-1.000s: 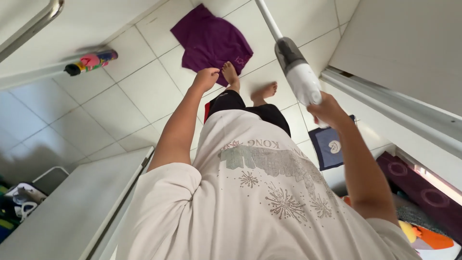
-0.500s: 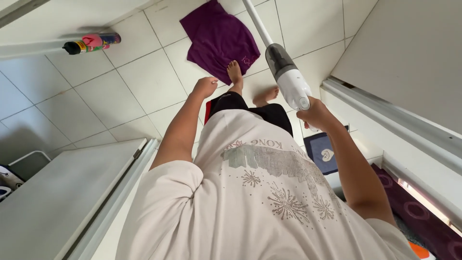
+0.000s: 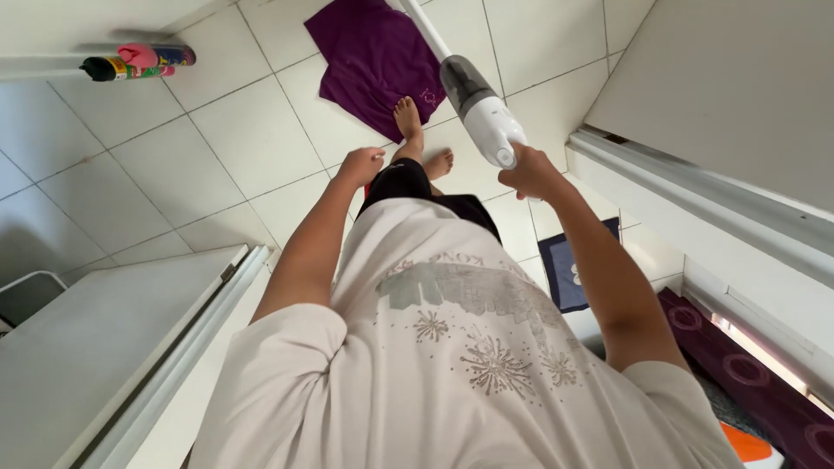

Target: Vacuuming the tiled floor in a bedroom.

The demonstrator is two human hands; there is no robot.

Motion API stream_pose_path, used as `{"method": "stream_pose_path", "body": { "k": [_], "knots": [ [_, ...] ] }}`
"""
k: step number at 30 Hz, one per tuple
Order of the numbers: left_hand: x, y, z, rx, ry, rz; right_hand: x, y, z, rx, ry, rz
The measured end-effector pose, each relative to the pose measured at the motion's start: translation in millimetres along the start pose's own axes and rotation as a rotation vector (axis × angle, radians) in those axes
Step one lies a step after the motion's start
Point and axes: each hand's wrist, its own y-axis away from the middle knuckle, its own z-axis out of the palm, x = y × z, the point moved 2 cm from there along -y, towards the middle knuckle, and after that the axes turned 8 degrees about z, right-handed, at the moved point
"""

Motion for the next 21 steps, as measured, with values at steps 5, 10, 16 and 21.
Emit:
{"method": "stream_pose_path", "body": {
  "k": [5, 10, 16, 21],
  "knots": [
    [-17, 20, 24, -0.049, -0.038, -0.036, 62, 17, 21, -0.035, -0.086, 0.097],
    [-45, 18, 65, 0.026, -0.057, 0.053, 151, 51, 44, -0.096, -0.285, 0.153],
    [4, 4, 65, 0.044, -0.168, 0.285, 161, 64, 72, -0.086, -0.258, 0.162],
    [72, -1, 49, -0.019, -0.024, 0.08, 115, 13, 94, 0.111, -0.272, -0.041]
  ]
}}
